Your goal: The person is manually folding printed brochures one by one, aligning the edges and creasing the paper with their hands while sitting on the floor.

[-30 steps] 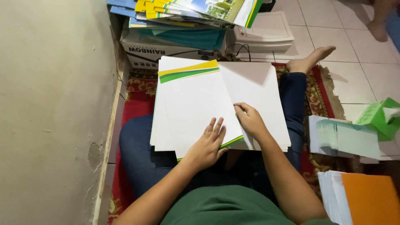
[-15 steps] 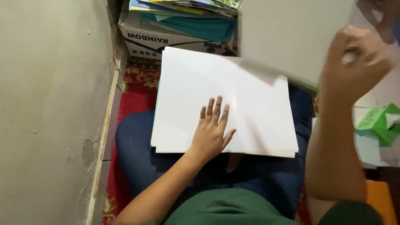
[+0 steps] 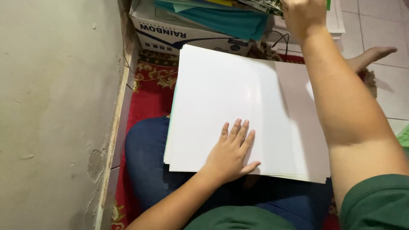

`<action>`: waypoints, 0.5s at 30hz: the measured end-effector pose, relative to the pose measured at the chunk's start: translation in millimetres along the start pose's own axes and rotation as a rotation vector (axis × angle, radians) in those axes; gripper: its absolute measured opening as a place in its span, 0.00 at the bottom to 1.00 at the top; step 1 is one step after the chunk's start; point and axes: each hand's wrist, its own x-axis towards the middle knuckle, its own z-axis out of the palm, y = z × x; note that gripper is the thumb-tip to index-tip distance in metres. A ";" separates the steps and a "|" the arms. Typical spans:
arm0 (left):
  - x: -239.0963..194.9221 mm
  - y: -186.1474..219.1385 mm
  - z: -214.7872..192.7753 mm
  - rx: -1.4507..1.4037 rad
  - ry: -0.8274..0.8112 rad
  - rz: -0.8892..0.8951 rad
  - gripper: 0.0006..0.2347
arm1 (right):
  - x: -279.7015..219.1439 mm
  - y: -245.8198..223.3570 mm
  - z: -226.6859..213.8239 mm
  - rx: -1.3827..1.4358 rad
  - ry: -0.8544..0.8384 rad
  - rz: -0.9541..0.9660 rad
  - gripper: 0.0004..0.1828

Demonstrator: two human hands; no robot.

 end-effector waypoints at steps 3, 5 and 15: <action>1.3 1.5 -6.3 0.002 -0.054 0.015 0.40 | 7.3 -27.0 -48.4 0.111 -0.012 -0.035 0.08; 2.7 2.7 -10.6 0.005 -0.063 0.026 0.43 | 0.0 -38.6 -98.7 0.203 0.019 -0.036 0.20; 2.2 10.4 -11.3 0.163 -0.196 0.130 0.47 | -202.6 -44.5 -267.9 0.570 -0.467 0.622 0.18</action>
